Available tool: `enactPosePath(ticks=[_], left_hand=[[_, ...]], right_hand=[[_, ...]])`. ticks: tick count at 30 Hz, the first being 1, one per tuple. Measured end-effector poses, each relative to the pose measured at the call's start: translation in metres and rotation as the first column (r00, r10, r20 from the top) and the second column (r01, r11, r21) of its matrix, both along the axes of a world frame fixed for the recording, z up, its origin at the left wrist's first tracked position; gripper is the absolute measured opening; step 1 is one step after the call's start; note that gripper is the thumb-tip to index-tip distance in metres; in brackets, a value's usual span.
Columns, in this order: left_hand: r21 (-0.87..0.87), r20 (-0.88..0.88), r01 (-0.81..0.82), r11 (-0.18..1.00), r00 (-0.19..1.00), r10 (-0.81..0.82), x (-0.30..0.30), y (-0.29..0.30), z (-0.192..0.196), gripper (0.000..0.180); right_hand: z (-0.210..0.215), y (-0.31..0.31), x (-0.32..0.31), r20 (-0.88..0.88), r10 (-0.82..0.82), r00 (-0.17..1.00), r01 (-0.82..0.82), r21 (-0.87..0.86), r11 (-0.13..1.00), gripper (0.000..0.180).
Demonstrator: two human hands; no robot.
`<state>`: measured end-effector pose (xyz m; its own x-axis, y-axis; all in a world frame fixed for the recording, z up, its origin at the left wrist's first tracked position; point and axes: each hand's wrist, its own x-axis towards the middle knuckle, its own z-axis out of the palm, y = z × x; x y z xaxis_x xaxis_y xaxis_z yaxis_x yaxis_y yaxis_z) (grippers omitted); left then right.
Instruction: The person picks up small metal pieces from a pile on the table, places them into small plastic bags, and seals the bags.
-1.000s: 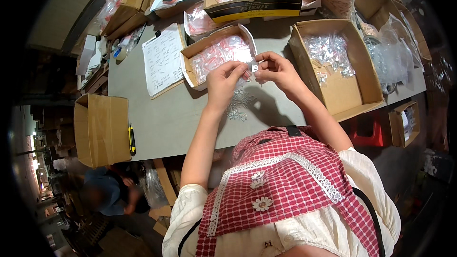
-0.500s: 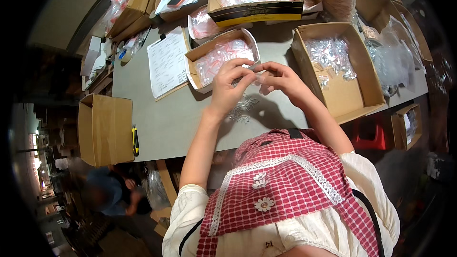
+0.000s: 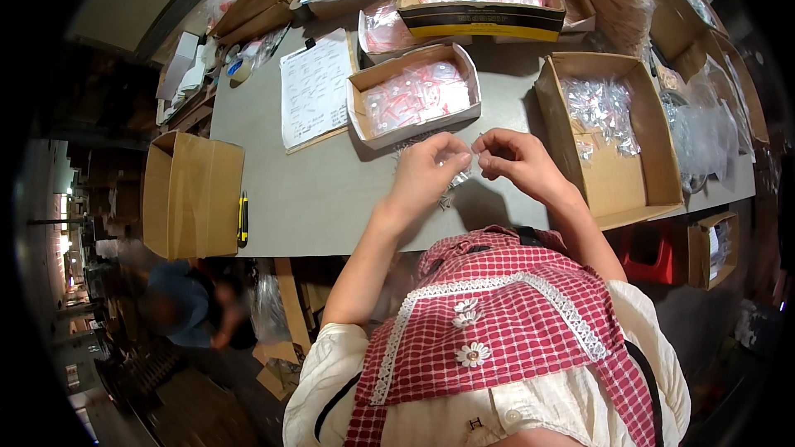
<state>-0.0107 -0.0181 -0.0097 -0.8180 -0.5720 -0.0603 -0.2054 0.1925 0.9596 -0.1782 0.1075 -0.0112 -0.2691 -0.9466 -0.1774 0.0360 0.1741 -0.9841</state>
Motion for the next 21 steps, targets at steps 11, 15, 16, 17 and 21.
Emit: enactPosePath(ticks=[11,15,16,17,21], left_hand=[[-0.407,-0.003,-0.151,0.901,0.986,0.164,0.004,0.009,0.003,0.017],[-0.480,-0.018,-0.141,0.866,0.988,0.151,0.005,0.011,0.018,0.016],[-0.333,0.032,-0.070,0.940,0.996,0.086,0.006,0.015,0.027,0.016],[-0.175,0.071,0.001,0.985,0.997,0.012,0.006,0.017,0.034,0.017],[0.055,0.092,0.078,0.995,0.992,-0.083,0.010,0.014,0.021,0.022]], right_hand=[[0.013,0.007,0.000,-0.040,0.122,0.992,-0.118,0.095,0.989,0.019],[0.008,0.007,0.002,0.000,0.086,0.996,-0.086,-0.001,0.996,0.024],[0.004,0.006,0.003,0.058,0.100,0.993,-0.098,-0.035,0.995,0.024],[-0.001,0.006,0.005,0.116,0.115,0.987,-0.107,-0.070,0.992,0.024],[0.000,0.005,0.013,0.238,0.173,0.956,-0.146,-0.126,0.981,0.023]])
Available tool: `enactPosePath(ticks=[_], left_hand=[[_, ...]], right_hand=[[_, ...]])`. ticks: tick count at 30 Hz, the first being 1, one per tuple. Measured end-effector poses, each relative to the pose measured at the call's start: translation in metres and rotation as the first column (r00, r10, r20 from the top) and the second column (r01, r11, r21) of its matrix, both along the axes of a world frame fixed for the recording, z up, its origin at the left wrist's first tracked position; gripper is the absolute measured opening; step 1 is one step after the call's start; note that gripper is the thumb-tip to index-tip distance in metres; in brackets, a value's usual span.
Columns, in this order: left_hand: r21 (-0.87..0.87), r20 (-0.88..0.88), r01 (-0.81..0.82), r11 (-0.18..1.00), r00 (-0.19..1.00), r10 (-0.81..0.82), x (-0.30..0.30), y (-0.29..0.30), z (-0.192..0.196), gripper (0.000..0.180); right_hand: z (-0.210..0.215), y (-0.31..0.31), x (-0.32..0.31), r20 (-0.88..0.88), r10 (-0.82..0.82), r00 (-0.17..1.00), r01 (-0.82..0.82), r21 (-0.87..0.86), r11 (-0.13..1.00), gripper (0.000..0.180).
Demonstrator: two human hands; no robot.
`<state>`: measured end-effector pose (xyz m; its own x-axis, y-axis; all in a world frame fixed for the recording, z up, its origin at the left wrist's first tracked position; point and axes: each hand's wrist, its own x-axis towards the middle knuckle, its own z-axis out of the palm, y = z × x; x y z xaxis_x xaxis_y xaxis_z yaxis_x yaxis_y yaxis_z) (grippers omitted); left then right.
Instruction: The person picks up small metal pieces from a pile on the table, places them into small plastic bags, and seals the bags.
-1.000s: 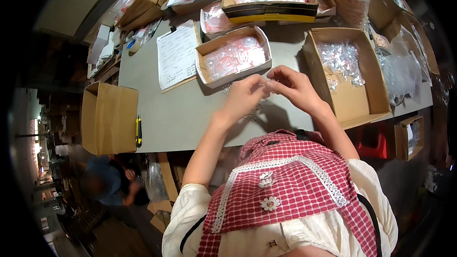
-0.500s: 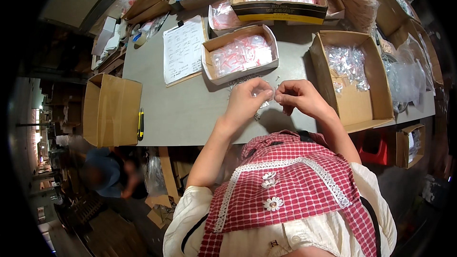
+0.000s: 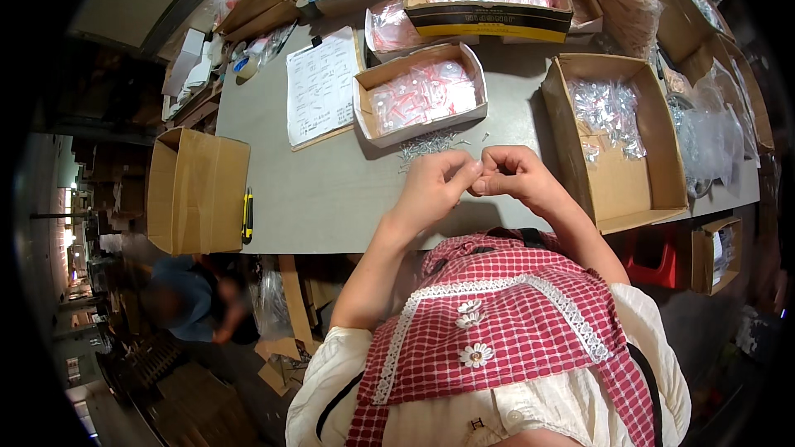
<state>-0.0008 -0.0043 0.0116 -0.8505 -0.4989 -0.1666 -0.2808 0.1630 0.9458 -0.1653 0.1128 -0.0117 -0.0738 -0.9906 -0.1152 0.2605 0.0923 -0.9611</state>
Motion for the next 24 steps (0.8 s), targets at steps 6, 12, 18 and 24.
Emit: enactPosePath(ticks=[6,12,18,24], left_hand=[[0.337,-0.138,-0.003,0.942,0.989,0.052,0.001,0.007,-0.007,0.017],[0.353,-0.236,-0.132,0.926,0.946,0.225,0.003,0.026,-0.017,0.009],[-0.057,-0.107,-0.343,0.938,0.936,0.336,0.002,0.030,-0.004,0.010],[0.056,-0.127,-0.216,0.975,0.967,0.221,0.012,0.018,-0.015,0.014]], right_hand=[[0.021,0.003,-0.005,0.069,-0.021,0.997,0.008,0.178,0.984,0.023],[0.000,0.002,0.002,-0.190,-0.135,0.972,0.133,-0.026,0.991,0.015],[0.005,-0.002,0.001,-0.687,-0.377,0.621,0.218,-0.311,0.925,0.016],[0.024,0.000,-0.001,-0.594,-0.064,0.802,-0.066,-0.195,0.979,0.018]])
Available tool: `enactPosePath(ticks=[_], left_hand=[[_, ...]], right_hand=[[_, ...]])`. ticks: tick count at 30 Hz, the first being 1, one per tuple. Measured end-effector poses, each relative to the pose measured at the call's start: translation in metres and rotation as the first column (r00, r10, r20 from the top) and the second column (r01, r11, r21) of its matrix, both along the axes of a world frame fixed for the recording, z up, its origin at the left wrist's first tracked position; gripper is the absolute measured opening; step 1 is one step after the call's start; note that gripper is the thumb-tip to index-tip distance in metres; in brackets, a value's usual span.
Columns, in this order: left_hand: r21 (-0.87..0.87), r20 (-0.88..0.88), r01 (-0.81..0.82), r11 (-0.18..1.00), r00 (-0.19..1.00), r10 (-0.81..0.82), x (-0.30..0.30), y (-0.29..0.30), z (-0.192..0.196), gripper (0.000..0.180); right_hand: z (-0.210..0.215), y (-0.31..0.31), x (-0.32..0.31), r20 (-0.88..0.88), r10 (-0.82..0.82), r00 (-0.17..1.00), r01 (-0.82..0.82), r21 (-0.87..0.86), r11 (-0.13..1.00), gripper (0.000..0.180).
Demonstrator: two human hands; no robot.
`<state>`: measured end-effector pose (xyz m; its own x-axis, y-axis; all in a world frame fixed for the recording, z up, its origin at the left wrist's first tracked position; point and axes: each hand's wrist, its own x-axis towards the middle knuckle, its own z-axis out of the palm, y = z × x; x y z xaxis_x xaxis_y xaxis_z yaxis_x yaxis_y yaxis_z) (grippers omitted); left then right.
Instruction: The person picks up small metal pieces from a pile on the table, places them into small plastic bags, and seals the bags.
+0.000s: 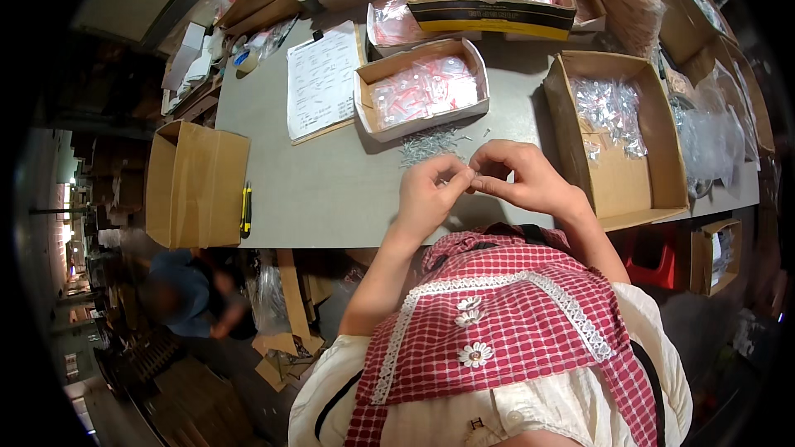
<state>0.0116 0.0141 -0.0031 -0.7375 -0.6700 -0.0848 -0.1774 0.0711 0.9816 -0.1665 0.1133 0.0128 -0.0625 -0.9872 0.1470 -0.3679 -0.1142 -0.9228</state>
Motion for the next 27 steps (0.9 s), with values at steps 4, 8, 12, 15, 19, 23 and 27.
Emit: enactPosePath(ticks=[4,8,12,15,19,23,27], left_hand=[[0.011,0.011,0.060,0.998,0.998,-0.060,0.005,-0.001,-0.003,0.013],[-0.011,0.050,0.052,0.999,0.997,-0.051,0.005,0.005,0.005,0.011],[-0.107,-0.060,-0.060,0.992,0.997,0.054,0.000,0.013,0.000,0.009],[-0.218,-0.041,-0.102,0.971,0.995,0.095,0.000,0.015,0.006,0.010],[-0.564,0.063,-0.118,0.818,0.981,0.186,-0.004,0.015,0.012,0.014],[-0.806,-0.033,-0.104,0.583,0.991,0.130,-0.012,0.008,0.010,0.041],[-0.844,0.024,0.025,0.535,1.000,-0.009,-0.006,-0.003,-0.007,0.053]], right_hand=[[-0.004,0.001,-0.006,-0.005,0.025,1.000,-0.023,0.170,0.985,0.014],[0.001,0.001,0.002,-0.070,-0.029,0.997,0.037,0.118,0.992,0.014],[-0.002,-0.001,0.017,-0.166,-0.183,0.969,0.178,-0.042,0.983,0.018],[0.001,-0.001,0.019,-0.301,-0.290,0.908,0.257,-0.147,0.955,0.020],[-0.009,-0.006,0.018,-0.182,-0.371,0.911,0.368,-0.053,0.928,0.019],[-0.025,-0.011,0.006,0.033,-0.352,0.935,0.346,0.122,0.930,0.017],[-0.027,-0.011,0.005,0.193,-0.314,0.930,0.265,0.244,0.933,0.017]])
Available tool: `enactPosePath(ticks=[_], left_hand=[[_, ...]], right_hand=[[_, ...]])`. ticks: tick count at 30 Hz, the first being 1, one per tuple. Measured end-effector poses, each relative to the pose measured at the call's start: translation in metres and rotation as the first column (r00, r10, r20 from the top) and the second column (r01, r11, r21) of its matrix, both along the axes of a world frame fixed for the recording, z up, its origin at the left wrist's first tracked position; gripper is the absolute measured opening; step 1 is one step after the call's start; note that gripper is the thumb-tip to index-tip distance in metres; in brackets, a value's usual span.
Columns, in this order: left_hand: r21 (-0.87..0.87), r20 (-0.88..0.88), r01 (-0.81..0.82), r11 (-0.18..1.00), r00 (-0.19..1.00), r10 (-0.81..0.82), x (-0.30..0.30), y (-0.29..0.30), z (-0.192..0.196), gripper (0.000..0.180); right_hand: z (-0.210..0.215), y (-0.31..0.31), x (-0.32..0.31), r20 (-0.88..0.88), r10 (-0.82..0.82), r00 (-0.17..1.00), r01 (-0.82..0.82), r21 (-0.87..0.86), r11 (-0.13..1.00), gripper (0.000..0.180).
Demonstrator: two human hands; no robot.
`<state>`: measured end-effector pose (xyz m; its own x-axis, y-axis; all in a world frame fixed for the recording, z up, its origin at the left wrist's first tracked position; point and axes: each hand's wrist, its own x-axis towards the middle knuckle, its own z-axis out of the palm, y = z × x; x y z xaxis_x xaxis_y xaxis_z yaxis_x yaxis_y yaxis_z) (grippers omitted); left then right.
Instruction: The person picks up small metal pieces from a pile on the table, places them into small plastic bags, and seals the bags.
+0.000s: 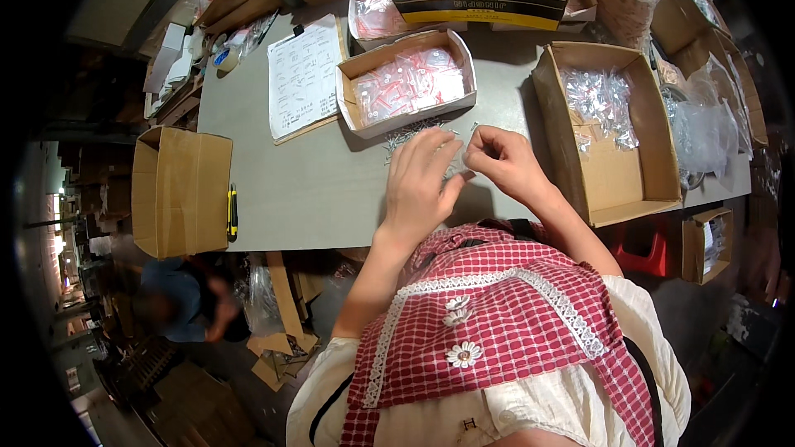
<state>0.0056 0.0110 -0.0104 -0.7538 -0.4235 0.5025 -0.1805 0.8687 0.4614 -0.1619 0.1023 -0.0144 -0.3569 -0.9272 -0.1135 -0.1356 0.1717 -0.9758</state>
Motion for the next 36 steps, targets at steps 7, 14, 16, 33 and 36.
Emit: enactPosePath(ticks=[7,14,16,33,36], left_hand=[[0.171,-0.051,0.065,0.983,0.997,-0.057,0.001,-0.005,0.003,0.045],[0.080,-0.033,0.088,0.993,0.996,-0.086,0.011,-0.014,-0.010,0.043],[0.047,-0.049,0.063,0.997,0.997,-0.060,0.012,-0.014,-0.010,0.038],[0.232,-0.051,-0.221,0.947,0.970,0.239,0.043,-0.033,-0.039,0.031],[0.263,-0.028,-0.226,0.938,0.970,0.241,0.042,-0.029,-0.041,0.031]], right_hand=[[-0.008,-0.003,0.004,-0.024,0.001,1.000,-0.001,-0.011,1.000,0.017],[0.000,-0.007,0.014,-0.157,0.026,0.987,-0.021,0.034,0.999,0.020],[-0.001,-0.009,0.015,-0.169,0.010,0.986,-0.005,0.032,0.999,0.022],[-0.095,-0.051,0.023,-0.678,0.269,0.684,-0.304,0.070,0.950,0.036],[-0.102,-0.049,0.006,-0.433,0.208,0.877,-0.204,0.056,0.977,0.031]])
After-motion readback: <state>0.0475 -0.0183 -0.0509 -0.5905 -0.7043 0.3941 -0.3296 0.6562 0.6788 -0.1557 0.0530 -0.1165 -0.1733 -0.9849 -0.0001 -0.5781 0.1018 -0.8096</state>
